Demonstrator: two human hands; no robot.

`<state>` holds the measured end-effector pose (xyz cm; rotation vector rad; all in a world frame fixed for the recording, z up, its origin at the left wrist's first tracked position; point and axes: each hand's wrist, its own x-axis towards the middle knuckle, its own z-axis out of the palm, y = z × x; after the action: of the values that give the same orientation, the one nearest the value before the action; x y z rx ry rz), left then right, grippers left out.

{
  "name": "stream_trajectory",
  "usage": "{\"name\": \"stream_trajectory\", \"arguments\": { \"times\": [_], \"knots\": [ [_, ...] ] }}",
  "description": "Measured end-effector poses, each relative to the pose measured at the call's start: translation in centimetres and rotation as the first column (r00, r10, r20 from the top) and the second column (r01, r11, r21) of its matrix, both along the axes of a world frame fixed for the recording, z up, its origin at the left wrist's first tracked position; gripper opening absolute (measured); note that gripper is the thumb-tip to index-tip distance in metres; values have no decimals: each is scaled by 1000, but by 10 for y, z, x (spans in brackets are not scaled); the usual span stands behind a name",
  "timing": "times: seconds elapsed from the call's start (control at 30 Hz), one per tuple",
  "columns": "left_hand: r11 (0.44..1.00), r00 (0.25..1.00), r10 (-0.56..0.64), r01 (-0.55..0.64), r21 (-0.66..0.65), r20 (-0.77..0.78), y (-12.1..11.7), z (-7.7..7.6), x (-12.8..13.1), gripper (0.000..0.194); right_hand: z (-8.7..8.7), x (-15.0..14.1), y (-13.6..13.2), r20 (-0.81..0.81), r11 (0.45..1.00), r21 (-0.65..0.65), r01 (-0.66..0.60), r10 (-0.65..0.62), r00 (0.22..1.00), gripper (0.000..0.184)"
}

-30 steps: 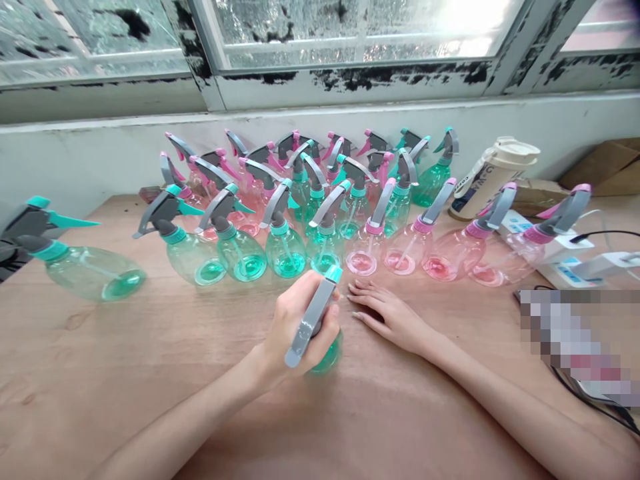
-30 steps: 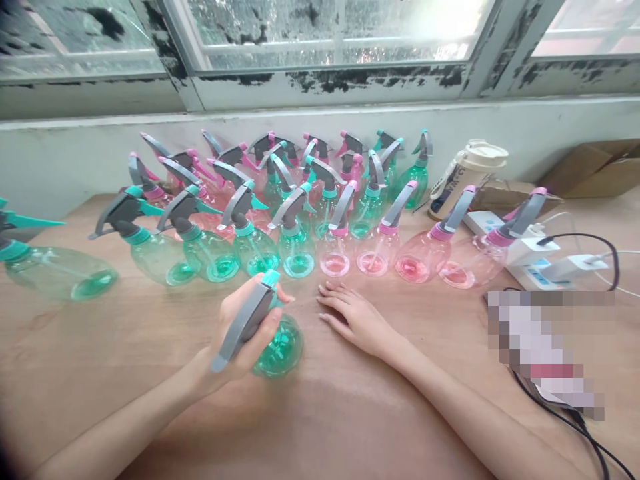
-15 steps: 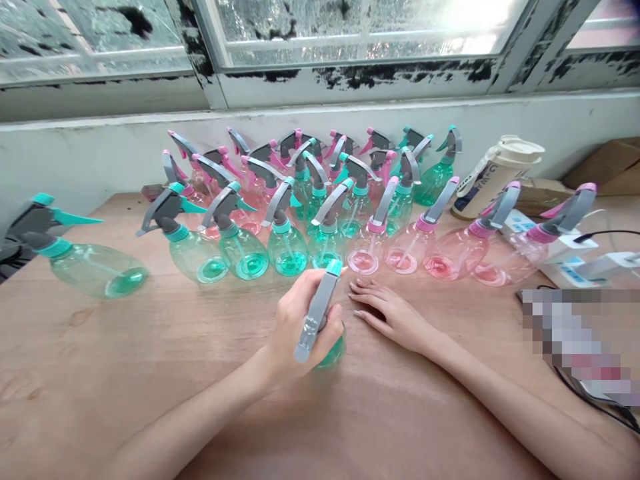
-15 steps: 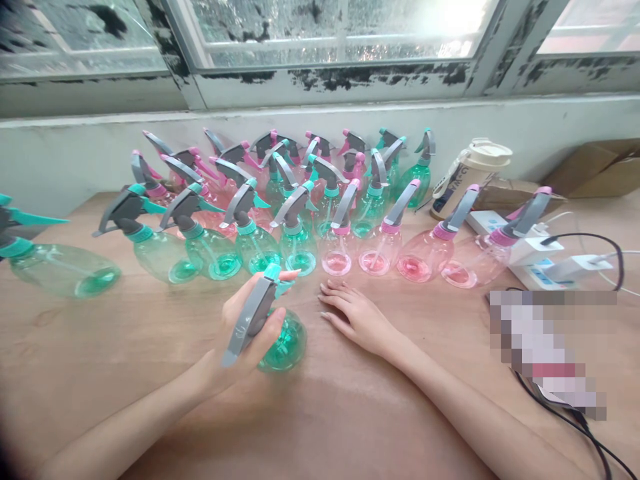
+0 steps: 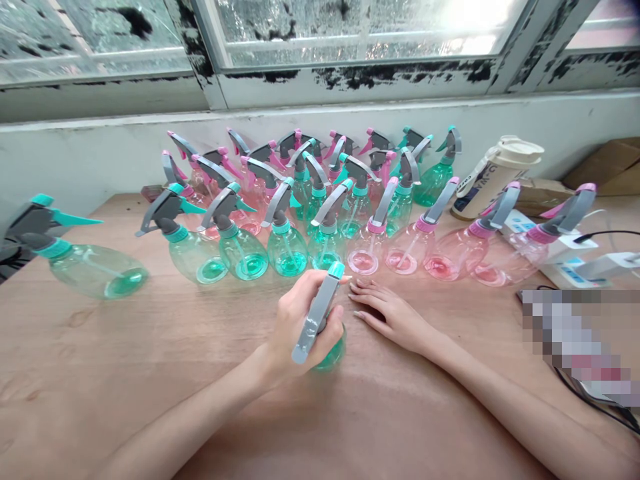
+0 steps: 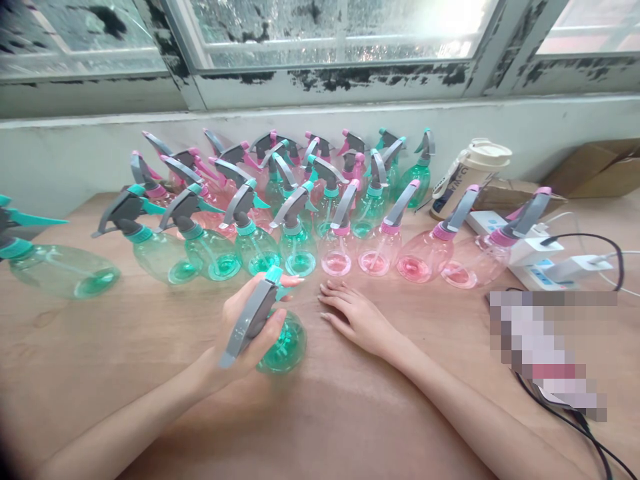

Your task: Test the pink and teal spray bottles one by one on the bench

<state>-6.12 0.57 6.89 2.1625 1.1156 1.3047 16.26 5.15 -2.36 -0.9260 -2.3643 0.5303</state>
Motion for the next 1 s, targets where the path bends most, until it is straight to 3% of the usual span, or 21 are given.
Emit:
{"name": "stream_trajectory", "arguments": {
  "times": [0.13,0.27,0.43,0.7,1.0],
  "knots": [
    [1000,1000,-9,9,0,-25,0,4,1,25,-1,0,0,-6,1000,3,2,-2,1000,37],
    [998,999,-7,10,61,-52,1,11,3,8,-2,0,1,5,1000,6,1,-1,1000,38],
    [998,998,-25,27,53,-54,2,12,4,8,-2,0,1,8,1000,3,1,-1,1000,38],
    [999,999,37,-36,29,-39,-2,3,4,25,0,0,0,-2,1000,10,3,-3,1000,36],
    [996,996,84,-84,3,-4,-6,8,7,41,1,0,-1,17,1000,8,3,-3,1000,35]
  ]
}}
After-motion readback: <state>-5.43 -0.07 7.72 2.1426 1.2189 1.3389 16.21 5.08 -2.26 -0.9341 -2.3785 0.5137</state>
